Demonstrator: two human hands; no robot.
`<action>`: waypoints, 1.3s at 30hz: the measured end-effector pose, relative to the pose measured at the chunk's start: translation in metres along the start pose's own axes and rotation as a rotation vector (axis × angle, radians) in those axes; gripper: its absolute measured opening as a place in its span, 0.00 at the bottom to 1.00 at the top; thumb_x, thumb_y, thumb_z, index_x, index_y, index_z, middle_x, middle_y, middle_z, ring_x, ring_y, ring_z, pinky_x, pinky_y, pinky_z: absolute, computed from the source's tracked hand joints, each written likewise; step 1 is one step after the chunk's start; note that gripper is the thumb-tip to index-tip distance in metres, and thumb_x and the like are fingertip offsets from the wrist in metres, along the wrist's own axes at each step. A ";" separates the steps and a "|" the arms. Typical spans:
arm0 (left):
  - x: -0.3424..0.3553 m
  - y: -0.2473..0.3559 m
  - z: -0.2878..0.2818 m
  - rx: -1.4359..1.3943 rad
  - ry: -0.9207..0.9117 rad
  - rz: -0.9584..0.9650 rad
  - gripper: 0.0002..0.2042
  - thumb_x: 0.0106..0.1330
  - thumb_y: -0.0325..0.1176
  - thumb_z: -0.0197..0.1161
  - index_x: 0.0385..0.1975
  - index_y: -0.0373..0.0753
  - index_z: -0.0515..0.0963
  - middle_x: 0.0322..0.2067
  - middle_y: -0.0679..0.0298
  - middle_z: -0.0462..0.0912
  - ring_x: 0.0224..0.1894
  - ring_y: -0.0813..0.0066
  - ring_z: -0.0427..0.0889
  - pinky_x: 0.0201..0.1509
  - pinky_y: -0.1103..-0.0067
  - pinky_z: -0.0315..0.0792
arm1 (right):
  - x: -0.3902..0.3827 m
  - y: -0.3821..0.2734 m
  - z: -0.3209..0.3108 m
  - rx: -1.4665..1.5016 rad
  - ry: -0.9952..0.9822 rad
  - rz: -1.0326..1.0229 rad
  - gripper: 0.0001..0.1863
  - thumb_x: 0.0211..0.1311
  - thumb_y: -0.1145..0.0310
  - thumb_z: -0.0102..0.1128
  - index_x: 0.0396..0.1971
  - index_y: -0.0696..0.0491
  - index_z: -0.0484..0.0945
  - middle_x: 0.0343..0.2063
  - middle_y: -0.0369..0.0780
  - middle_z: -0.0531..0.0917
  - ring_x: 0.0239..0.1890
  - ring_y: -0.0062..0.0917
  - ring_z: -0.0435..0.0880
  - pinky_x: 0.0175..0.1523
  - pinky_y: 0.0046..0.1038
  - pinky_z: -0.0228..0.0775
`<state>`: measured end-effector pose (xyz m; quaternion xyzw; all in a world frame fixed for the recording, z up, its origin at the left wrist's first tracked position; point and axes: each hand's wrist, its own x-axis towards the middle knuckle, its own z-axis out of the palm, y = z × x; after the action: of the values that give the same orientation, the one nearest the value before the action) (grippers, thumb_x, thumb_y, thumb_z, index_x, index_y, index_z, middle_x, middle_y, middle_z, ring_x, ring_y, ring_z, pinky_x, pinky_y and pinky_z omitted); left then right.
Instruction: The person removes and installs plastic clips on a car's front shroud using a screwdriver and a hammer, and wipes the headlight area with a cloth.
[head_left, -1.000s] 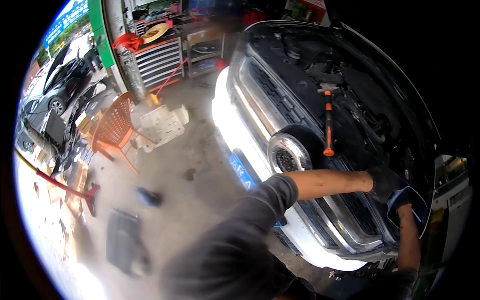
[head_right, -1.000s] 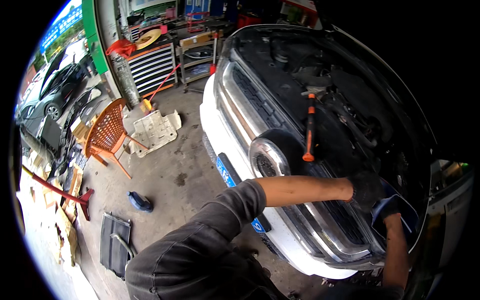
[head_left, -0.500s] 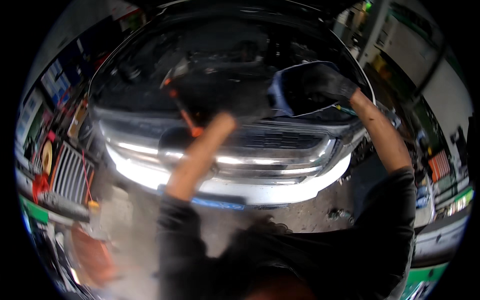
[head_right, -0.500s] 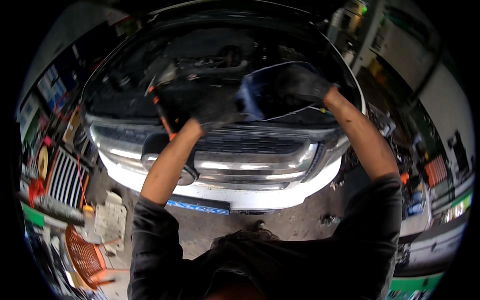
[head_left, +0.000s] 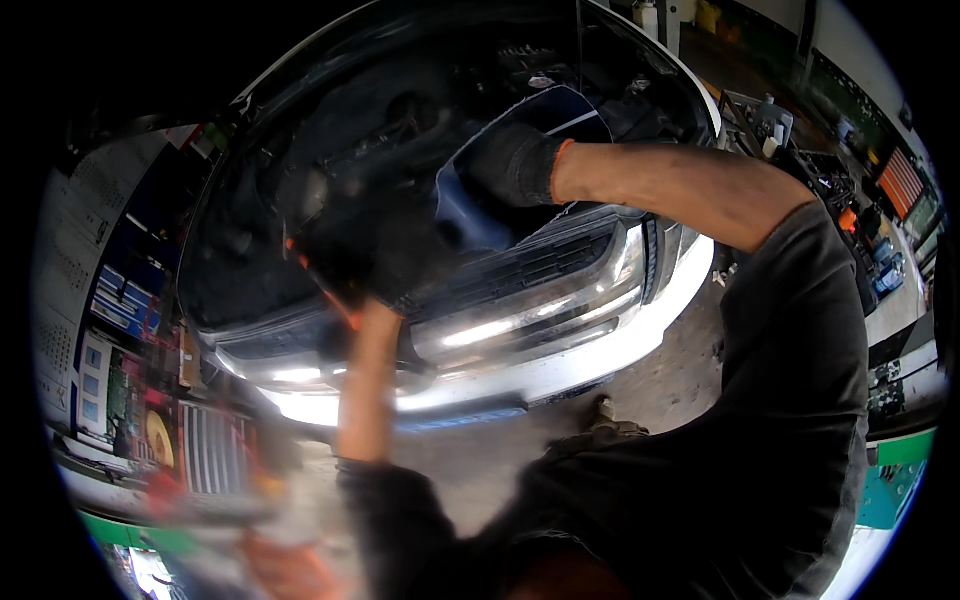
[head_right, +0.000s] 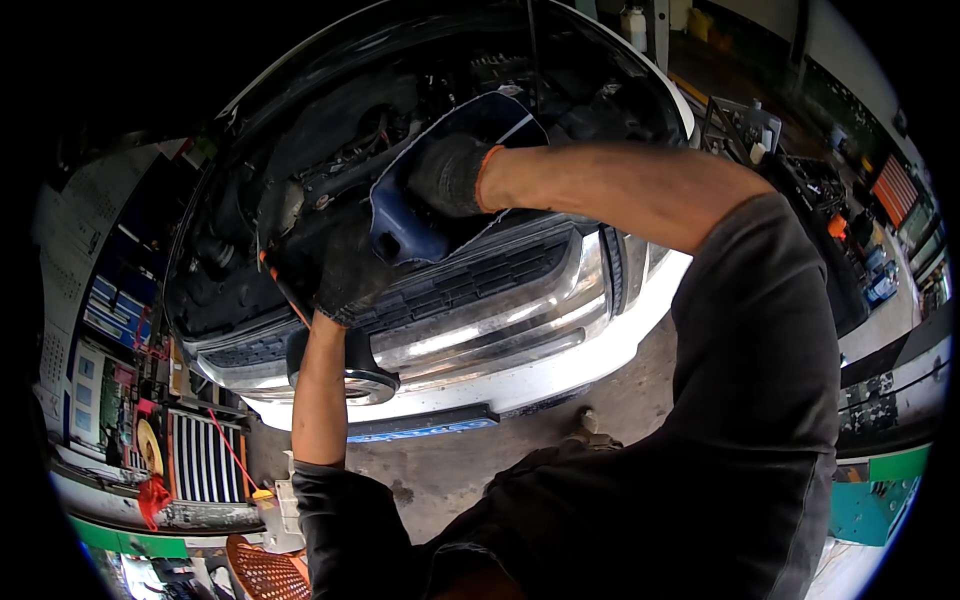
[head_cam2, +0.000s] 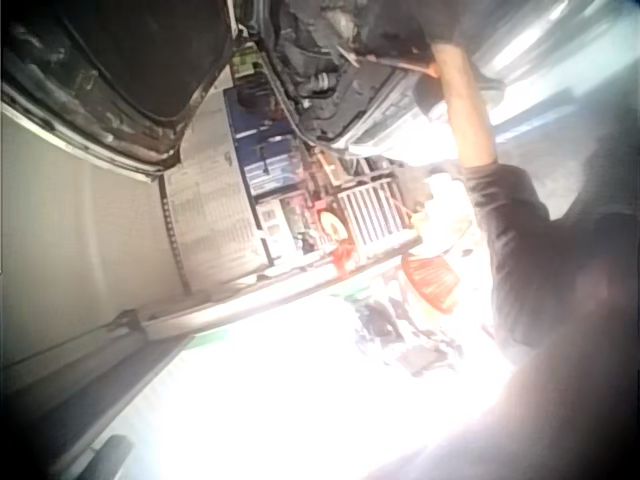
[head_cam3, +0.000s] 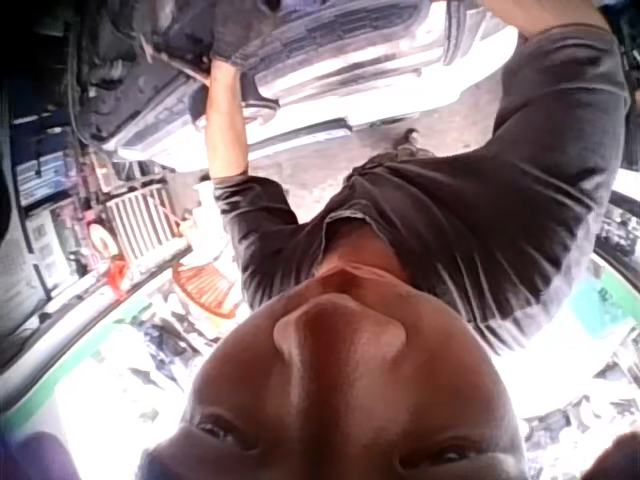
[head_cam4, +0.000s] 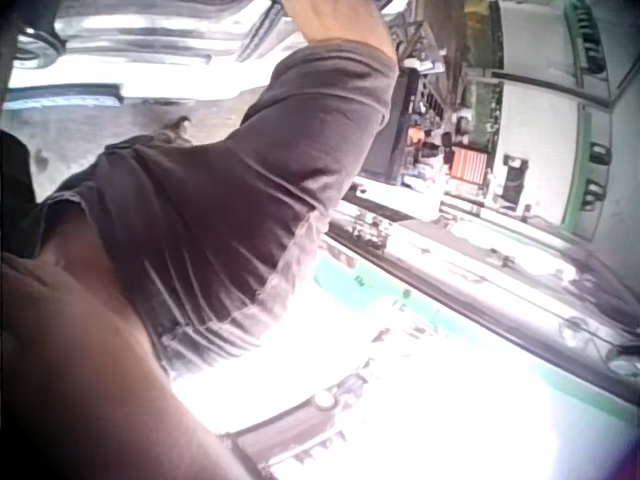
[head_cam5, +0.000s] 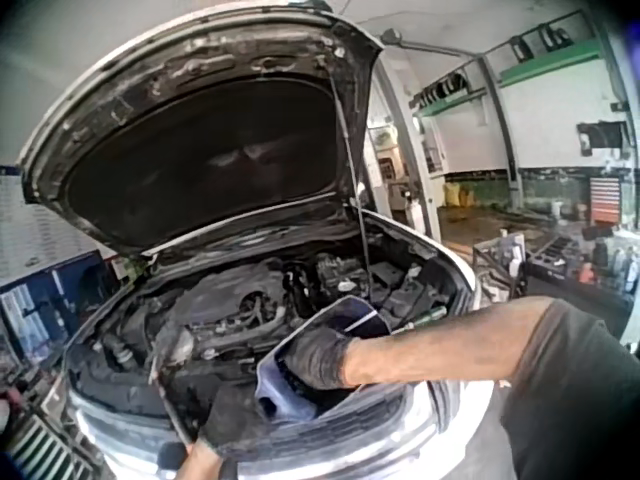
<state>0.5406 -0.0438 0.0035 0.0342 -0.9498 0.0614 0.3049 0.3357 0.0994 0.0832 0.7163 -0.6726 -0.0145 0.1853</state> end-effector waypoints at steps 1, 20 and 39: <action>-0.002 -0.003 0.004 0.030 0.003 -0.008 0.42 0.49 0.52 0.82 0.61 0.33 0.76 0.56 0.47 0.81 0.59 0.46 0.79 0.67 0.59 0.71 | 0.003 -0.005 0.002 0.007 -0.031 0.013 0.15 0.62 0.66 0.59 0.43 0.56 0.88 0.44 0.50 0.89 0.47 0.44 0.90 0.52 0.41 0.82; 0.015 0.034 -0.028 -0.198 0.047 -0.030 0.25 0.50 0.49 0.76 0.41 0.35 0.85 0.36 0.49 0.87 0.38 0.49 0.86 0.48 0.63 0.80 | 0.018 0.010 0.020 -0.012 -0.073 -0.169 0.13 0.52 0.60 0.70 0.33 0.53 0.88 0.35 0.48 0.89 0.39 0.43 0.89 0.47 0.40 0.81; 0.051 0.003 -0.054 -0.475 -0.335 -0.511 0.32 0.58 0.53 0.75 0.49 0.27 0.83 0.42 0.52 0.90 0.46 0.63 0.88 0.51 0.70 0.81 | -0.003 0.071 -0.068 0.652 -0.132 0.310 0.12 0.66 0.65 0.71 0.43 0.55 0.90 0.35 0.42 0.91 0.34 0.22 0.88 0.40 0.26 0.80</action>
<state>0.5297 -0.0347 0.0770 0.2077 -0.9351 -0.2445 0.1506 0.2858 0.1176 0.1662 0.6249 -0.7529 0.1828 -0.0964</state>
